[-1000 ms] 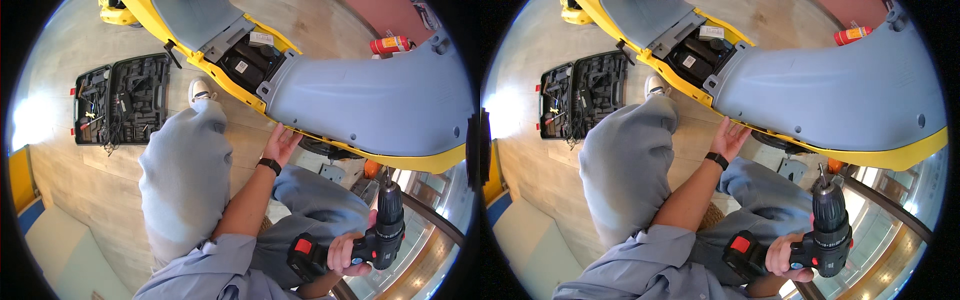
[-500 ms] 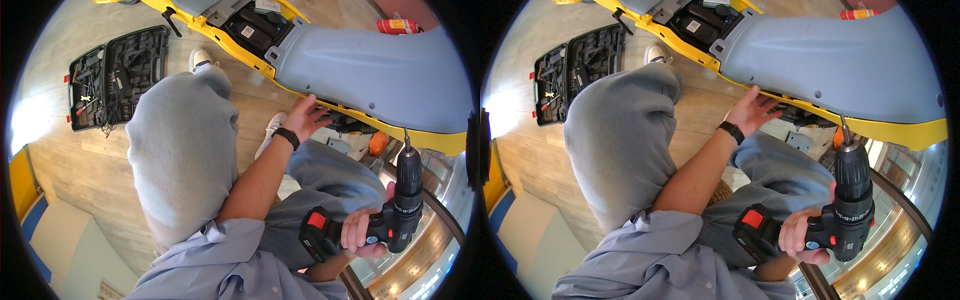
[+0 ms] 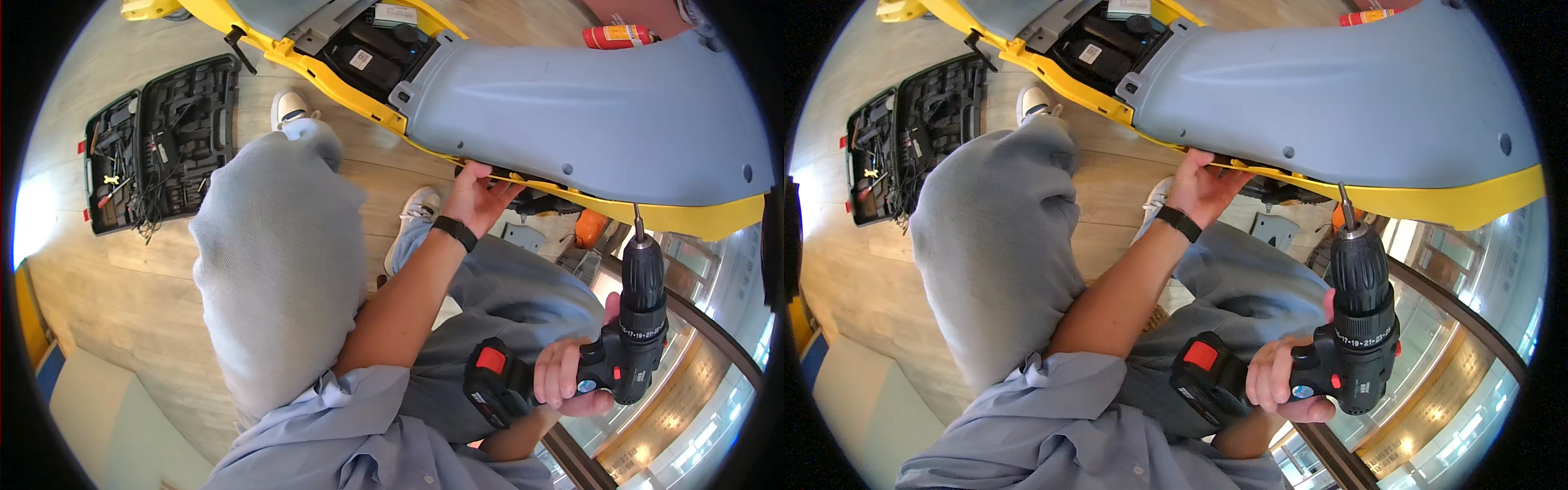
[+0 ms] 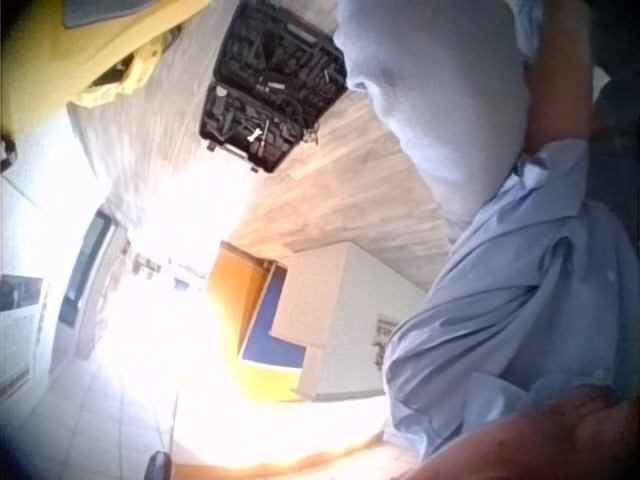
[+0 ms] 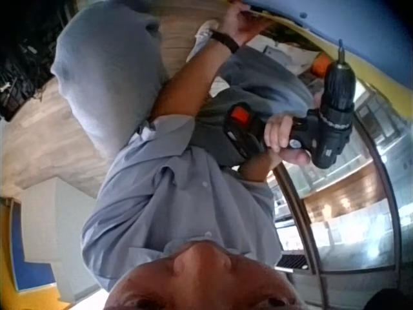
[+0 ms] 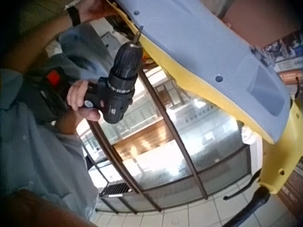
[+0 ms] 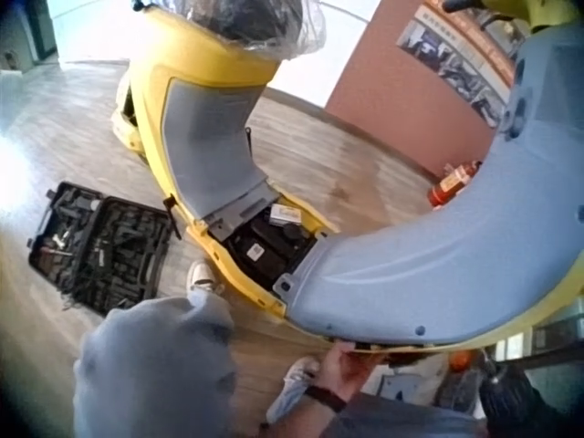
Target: Using a power drill and hand tools to repair or assemble components of a yellow electric scooter.
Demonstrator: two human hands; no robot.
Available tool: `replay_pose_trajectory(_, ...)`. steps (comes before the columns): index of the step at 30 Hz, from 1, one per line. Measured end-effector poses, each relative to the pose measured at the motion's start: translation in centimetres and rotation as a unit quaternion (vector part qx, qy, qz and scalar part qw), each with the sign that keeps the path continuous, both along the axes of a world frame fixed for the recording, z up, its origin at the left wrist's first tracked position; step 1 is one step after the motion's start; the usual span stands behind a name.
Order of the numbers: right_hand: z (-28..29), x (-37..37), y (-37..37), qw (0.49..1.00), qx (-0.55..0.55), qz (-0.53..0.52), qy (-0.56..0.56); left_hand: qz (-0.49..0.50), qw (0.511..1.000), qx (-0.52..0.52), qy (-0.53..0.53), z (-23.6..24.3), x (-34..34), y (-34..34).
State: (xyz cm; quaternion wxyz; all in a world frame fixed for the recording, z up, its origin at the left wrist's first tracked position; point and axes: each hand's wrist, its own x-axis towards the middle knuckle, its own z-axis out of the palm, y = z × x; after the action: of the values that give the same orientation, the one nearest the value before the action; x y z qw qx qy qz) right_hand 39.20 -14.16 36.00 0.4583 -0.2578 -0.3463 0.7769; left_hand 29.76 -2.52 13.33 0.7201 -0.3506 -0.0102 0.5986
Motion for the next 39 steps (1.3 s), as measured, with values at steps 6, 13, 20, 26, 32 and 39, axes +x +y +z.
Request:
replay_pose_trajectory(6,0.0,0.5,-0.3,0.999,0.021,-0.024,0.012,0.020,1.000,0.016,0.012,0.6,0.2,-0.4)
replay_pose_trajectory(13,-0.1,0.3,-0.6,0.996,0.043,-0.070,0.036,0.012,0.999,0.045,0.005,-0.1,0.3,-0.7)
replay_pose_trajectory(20,-0.8,1.3,-1.1,0.983,0.090,-0.124,0.102,-0.040,0.989,0.105,0.100,2.3,2.3,-2.1)
replay_pose_trajectory(26,-0.5,3.8,-2.1,0.983,0.064,-0.132,0.115,-0.072,0.997,0.039,-0.004,8.1,3.0,0.1)
replay_pose_trajectory(32,0.6,3.4,-2.5,0.975,0.033,-0.137,0.171,-0.071,0.991,0.073,0.091,8.0,2.8,-0.6)
replay_pose_trajectory(39,-2.2,4.6,-5.8,0.903,0.101,-0.203,-0.366,-0.409,0.801,0.074,0.431,15.7,-4.7,-3.0)
